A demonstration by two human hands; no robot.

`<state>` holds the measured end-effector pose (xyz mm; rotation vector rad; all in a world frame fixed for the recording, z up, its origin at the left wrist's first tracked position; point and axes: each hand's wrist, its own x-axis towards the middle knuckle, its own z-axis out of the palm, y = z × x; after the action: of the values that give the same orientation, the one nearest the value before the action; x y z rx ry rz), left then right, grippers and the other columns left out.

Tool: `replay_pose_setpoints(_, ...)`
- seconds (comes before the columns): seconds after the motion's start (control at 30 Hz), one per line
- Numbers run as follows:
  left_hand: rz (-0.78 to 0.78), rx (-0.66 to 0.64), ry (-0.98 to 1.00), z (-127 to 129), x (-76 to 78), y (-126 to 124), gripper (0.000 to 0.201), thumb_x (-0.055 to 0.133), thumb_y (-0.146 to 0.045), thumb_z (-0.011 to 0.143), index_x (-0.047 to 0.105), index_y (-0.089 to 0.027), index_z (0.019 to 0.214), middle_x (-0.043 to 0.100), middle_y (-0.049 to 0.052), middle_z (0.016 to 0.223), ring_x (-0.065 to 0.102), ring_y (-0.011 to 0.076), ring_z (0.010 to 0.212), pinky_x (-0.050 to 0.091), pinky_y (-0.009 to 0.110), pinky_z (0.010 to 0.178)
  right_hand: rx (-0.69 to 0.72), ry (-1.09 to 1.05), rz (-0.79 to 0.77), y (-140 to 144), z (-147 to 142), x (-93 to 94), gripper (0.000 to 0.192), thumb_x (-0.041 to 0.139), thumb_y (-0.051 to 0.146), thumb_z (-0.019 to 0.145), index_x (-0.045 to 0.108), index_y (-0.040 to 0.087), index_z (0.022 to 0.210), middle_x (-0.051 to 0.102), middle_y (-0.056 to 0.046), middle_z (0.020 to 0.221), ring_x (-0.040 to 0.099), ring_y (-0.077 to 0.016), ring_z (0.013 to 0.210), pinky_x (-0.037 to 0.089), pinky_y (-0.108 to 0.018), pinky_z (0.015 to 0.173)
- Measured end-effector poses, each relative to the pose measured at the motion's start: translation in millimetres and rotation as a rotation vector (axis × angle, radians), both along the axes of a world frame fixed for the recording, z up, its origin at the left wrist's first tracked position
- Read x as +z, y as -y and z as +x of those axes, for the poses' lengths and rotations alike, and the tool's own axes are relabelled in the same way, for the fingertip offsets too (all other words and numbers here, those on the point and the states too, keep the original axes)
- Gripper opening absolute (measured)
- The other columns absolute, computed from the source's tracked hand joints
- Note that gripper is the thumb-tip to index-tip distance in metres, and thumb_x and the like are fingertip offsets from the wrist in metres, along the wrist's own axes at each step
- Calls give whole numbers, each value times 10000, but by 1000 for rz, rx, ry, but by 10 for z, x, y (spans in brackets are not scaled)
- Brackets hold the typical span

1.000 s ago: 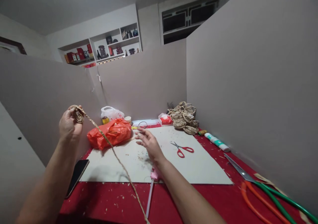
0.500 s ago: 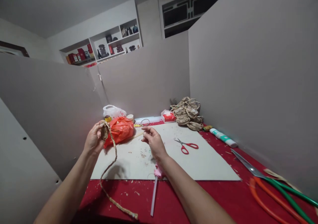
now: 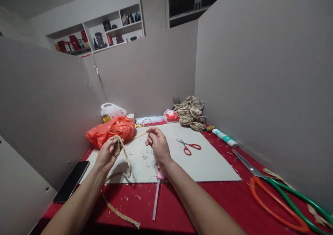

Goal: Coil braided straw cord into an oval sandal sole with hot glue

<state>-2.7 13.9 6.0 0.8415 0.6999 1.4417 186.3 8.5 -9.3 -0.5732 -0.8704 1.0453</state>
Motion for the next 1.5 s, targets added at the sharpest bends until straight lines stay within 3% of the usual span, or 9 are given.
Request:
replay_pose_setpoints(0.17, -30, -27, 1, 9, -174, 3, 164, 719, -151, 645, 636, -141, 787, 683, 23, 754, 663, 122, 716, 512, 206, 650, -13, 82, -23, 38, -45, -46, 118, 566, 266, 783, 541, 211, 884, 293, 127, 485, 255, -59, 402, 304, -174, 394)
replay_pose_setpoints(0.3, -57, -75, 5, 31, -220, 66, 182, 729, -154, 637, 642, -129, 795, 680, 34, 739, 656, 129, 678, 513, 226, 650, -4, 200, -41, 80, -101, -96, 294, 652, 321, 789, 591, 189, 1044, 379, 119, 485, 366, -62, 413, 397, -194, 440)
replay_pose_setpoints(0.4, -60, -101, 4, 37, -191, 123, 216, 735, -160, 629, 638, -136, 820, 673, 29, 723, 655, 139, 677, 510, 242, 664, 12, 291, -51, 137, -173, -116, 399, 706, 333, 754, 587, 199, 1110, 576, 50, 678, 557, -96, 590, 490, -228, 572)
replay_pose_setpoints(0.5, -43, -118, -24, 36, -165, 166, 230, 737, -169, 632, 637, -145, 837, 670, 25, 733, 642, 129, 672, 501, 246, 676, 15, 454, -12, 221, -276, -136, 448, 687, 358, 773, 547, 213, 1173, 649, -31, 933, 636, -155, 822, 529, -280, 705)
replay_pose_setpoints(0.77, -8, -148, -72, 70, -163, 221, 242, 749, -184, 620, 656, -158, 842, 636, 7, 768, 570, 94, 633, 404, 199, 548, -204, 908, 256, 353, -409, -227, 268, 588, 191, 839, 536, 224, 1099, 657, -28, 887, 631, -139, 694, 533, -282, 698)
replay_pose_setpoints(1.0, -7, -201, -102, 95, -196, 224, 256, 752, -193, 633, 639, -160, 861, 599, -15, 691, 496, 76, 532, 354, 208, 488, -228, 899, 248, 400, -382, -203, 156, 545, 192, 873, 566, 212, 1026, 705, -20, 807, 682, -137, 666, 544, -235, 637)
replay_pose_setpoints(1.2, -32, -173, -125, 108, -211, 230, 258, 758, -194, 621, 625, -167, 841, 603, -21, 689, 505, 77, 525, 375, 205, 479, -251, 887, 205, 421, -389, -163, 134, 565, 216, 865, 601, 200, 993, 707, -14, 755, 677, -138, 603, 546, -237, 590)
replay_pose_setpoints(1.5, -123, -141, -57, 114, -199, 244, 282, 765, -173, 584, 630, -184, 831, 658, -8, 730, 576, 92, 583, 422, 198, 535, -323, 1007, 336, 383, -384, -252, 195, 512, 186, 899, 628, 211, 1054, 727, -49, 932, 700, -156, 768, 562, -264, 730)
